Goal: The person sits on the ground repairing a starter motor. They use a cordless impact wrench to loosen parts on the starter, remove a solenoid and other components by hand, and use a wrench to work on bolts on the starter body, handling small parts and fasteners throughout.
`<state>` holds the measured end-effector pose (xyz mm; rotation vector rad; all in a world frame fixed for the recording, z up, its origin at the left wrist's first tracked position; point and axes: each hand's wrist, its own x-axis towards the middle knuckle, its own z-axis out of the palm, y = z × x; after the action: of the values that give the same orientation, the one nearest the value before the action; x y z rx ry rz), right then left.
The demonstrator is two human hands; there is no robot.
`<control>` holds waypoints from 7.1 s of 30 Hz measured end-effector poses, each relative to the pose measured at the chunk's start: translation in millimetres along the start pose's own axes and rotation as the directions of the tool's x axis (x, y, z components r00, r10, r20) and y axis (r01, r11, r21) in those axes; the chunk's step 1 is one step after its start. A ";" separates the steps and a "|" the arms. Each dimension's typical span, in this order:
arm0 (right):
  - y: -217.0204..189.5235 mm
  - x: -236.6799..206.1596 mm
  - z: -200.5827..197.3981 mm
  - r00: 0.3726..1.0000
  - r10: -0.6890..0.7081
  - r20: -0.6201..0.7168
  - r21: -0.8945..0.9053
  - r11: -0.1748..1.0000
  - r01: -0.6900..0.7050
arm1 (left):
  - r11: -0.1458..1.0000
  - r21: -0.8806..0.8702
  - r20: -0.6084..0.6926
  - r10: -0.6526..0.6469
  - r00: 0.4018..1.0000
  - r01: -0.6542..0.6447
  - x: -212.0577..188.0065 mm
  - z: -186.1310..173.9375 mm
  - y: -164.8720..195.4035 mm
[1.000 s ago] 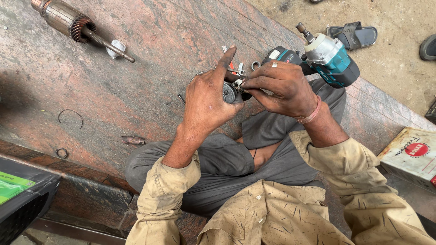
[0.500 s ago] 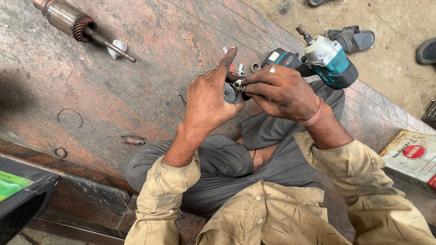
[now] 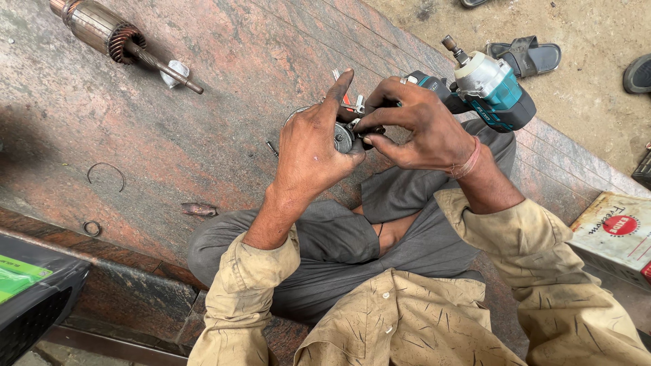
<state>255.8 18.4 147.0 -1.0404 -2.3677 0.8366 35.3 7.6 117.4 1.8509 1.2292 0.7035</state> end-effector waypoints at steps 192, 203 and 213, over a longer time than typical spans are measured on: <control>68.5 -78.0 100.4 0.589 0.707 -0.391 0.700 0.644 -0.308 | 0.998 0.039 -0.073 0.060 0.996 -0.057 -0.4 -1.1 5.1; 128.8 -87.9 215.1 0.634 0.710 -0.307 -0.054 0.652 -0.757 | 0.995 -0.055 -0.088 0.077 0.993 -0.082 -1.4 -4.9 4.3; 92.0 -64.9 204.8 0.616 0.733 -0.288 -0.037 0.634 -0.772 | 0.993 -0.082 -0.073 0.080 0.994 -0.086 0.8 -2.7 0.0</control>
<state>224.4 -54.3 -72.8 -2.1610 -1.7446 0.7064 33.5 9.2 118.9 1.8289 1.1540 0.8597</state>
